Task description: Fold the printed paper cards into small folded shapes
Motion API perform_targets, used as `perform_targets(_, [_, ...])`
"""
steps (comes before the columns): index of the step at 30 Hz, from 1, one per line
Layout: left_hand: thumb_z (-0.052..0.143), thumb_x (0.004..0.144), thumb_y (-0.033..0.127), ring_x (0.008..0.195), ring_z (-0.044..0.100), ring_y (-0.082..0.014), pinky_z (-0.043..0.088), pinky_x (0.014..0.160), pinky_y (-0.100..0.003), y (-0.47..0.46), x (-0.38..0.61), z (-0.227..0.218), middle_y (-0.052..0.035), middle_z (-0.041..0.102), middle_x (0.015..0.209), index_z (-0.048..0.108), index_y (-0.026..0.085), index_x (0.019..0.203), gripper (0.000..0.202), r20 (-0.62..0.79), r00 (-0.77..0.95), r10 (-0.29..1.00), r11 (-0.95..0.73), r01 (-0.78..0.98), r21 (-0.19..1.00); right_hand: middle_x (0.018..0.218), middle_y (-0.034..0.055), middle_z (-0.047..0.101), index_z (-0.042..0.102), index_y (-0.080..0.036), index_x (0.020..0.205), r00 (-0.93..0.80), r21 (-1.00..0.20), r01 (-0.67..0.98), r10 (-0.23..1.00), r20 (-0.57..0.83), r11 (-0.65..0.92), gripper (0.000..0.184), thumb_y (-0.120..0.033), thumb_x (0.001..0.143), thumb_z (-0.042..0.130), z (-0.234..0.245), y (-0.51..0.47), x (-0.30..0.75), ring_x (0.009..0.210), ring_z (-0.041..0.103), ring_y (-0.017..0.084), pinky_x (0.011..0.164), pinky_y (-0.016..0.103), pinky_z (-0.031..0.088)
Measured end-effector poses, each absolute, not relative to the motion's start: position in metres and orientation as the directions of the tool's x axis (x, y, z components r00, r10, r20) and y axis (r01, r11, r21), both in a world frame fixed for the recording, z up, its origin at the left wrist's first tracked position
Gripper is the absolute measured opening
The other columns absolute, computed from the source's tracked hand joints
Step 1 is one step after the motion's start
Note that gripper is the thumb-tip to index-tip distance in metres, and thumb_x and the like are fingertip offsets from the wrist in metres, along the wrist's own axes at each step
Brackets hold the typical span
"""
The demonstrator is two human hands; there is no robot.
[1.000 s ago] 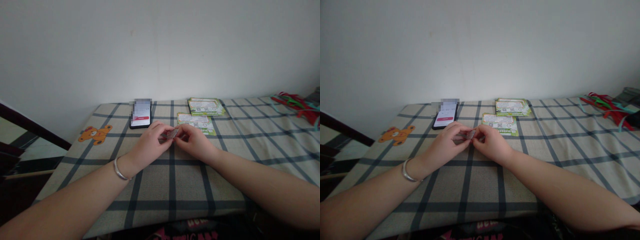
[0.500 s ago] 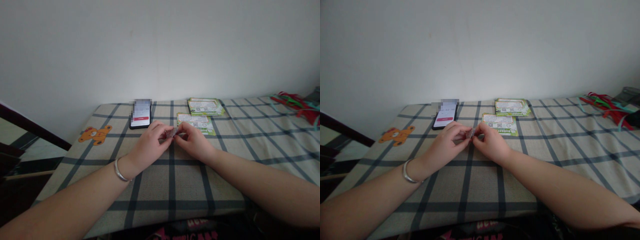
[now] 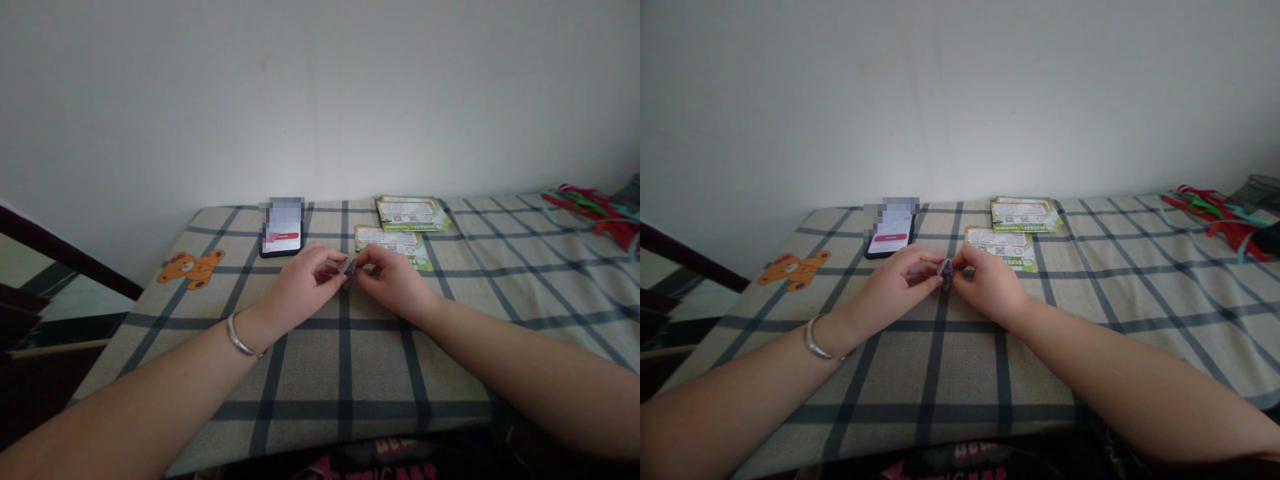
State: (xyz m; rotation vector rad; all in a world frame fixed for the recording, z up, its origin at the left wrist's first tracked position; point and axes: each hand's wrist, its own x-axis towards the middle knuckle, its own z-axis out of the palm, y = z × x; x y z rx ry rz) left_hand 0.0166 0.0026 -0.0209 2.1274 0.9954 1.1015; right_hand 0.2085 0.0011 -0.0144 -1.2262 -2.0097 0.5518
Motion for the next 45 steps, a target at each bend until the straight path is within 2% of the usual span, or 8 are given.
perform_targets(6, [0.065, 0.081, 0.013, 0.084, 0.066, -0.0133, 0.059, 0.078, -0.031, 0.003, 0.016, -0.02, -0.0044, 0.062, 0.102, 0.06, 0.018, 0.104, 0.024, 0.44, 0.388, 0.81, -0.58, 0.416, 0.701, 0.081, 0.0018, 0.068, 0.061, -0.022, 0.083, -0.321, -0.574, 0.666, 0.877, 0.357, 0.477, 0.006, -0.023, 0.08, 0.057, -0.011, 0.001, 0.21, 0.072, 0.061, 0.017, 0.065, 0.029, 0.046])
perform_targets(13, [0.071, 0.075, 0.012, 0.092, 0.061, -0.0192, 0.051, 0.085, -0.039, 0.002, 0.015, -0.01, -0.0014, 0.064, 0.093, 0.06, 0.019, 0.095, 0.023, 0.532, 0.399, 0.747, -0.652, 0.595, 0.47, 0.09, 0.0042, 0.07, 0.065, -0.022, 0.093, -0.468, -0.398, 0.678, 0.781, 0.414, 0.618, 0.014, -0.021, 0.082, 0.057, -0.007, 0.003, 0.212, 0.088, 0.062, 0.021, 0.079, 0.035, 0.046])
perform_targets(17, [0.067, 0.079, 0.012, 0.092, 0.061, -0.0167, 0.051, 0.083, -0.034, 0.003, 0.014, -0.011, -0.0014, 0.064, 0.096, 0.059, 0.019, 0.098, 0.021, 0.497, 0.422, 0.759, -0.649, 0.55, 0.525, 0.091, 0.0037, 0.07, 0.065, -0.021, 0.094, -0.454, -0.469, 0.64, 0.792, 0.409, 0.609, 0.014, -0.021, 0.081, 0.059, -0.008, 0.005, 0.212, 0.088, 0.062, 0.02, 0.08, 0.034, 0.048])
perform_targets(21, [0.068, 0.078, 0.014, 0.094, 0.061, -0.0182, 0.051, 0.085, -0.037, 0.006, 0.012, -0.014, -0.0022, 0.064, 0.097, 0.061, 0.019, 0.097, 0.021, 0.484, 0.421, 0.767, -0.64, 0.557, 0.529, 0.091, 0.0041, 0.07, 0.065, -0.02, 0.093, -0.435, -0.536, 0.617, 0.817, 0.377, 0.576, 0.014, -0.02, 0.081, 0.059, -0.013, 0.008, 0.212, 0.087, 0.062, 0.02, 0.079, 0.034, 0.049])
perform_targets(32, [0.063, 0.083, 0.013, 0.095, 0.061, -0.0168, 0.049, 0.087, -0.034, 0.009, 0.007, -0.007, -0.0016, 0.066, 0.099, 0.065, 0.02, 0.101, 0.019, 0.39, 0.552, 0.737, -0.671, 0.533, 0.515, 0.089, 0.0026, 0.071, 0.069, -0.021, 0.091, -0.438, -0.544, 0.623, 0.827, 0.352, 0.562, 0.014, -0.015, 0.082, 0.059, -0.016, 0.013, 0.216, 0.085, 0.062, 0.018, 0.076, 0.031, 0.048])
perform_targets(39, [0.064, 0.086, 0.019, 0.1, 0.061, -0.0172, 0.048, 0.091, -0.034, 0.016, -0.001, -0.009, -0.0032, 0.068, 0.105, 0.065, 0.02, 0.11, 0.024, 0.354, 0.662, 0.661, -0.746, 0.526, 0.408, 0.086, 0.0015, 0.072, 0.072, -0.023, 0.091, -0.501, -0.411, 0.656, 0.772, 0.39, 0.633, 0.014, -0.018, 0.084, 0.062, -0.018, 0.019, 0.22, 0.083, 0.062, 0.019, 0.077, 0.032, 0.047])
perform_targets(43, [0.062, 0.088, 0.021, 0.102, 0.062, -0.0172, 0.033, 0.11, -0.045, 0.02, -0.003, -0.013, -0.0008, 0.07, 0.107, 0.065, 0.022, 0.111, 0.023, 0.381, 0.715, 0.586, -0.81, 0.501, 0.305, 0.086, 0.0026, 0.073, 0.073, -0.022, 0.09, -0.583, -0.31, 0.636, 0.703, 0.407, 0.707, 0.014, -0.019, 0.086, 0.06, -0.016, 0.019, 0.223, 0.086, 0.063, 0.018, 0.081, 0.033, 0.047])
perform_targets(45, [0.06, 0.089, 0.021, 0.101, 0.063, -0.0167, 0.032, 0.111, -0.046, 0.02, -0.003, -0.014, -0.0006, 0.07, 0.107, 0.066, 0.023, 0.109, 0.021, 0.387, 0.725, 0.569, -0.822, 0.492, 0.286, 0.087, 0.0033, 0.073, 0.074, -0.021, 0.09, -0.622, -0.251, 0.617, 0.658, 0.425, 0.746, 0.015, -0.019, 0.087, 0.059, -0.014, 0.019, 0.223, 0.086, 0.063, 0.018, 0.082, 0.033, 0.047])
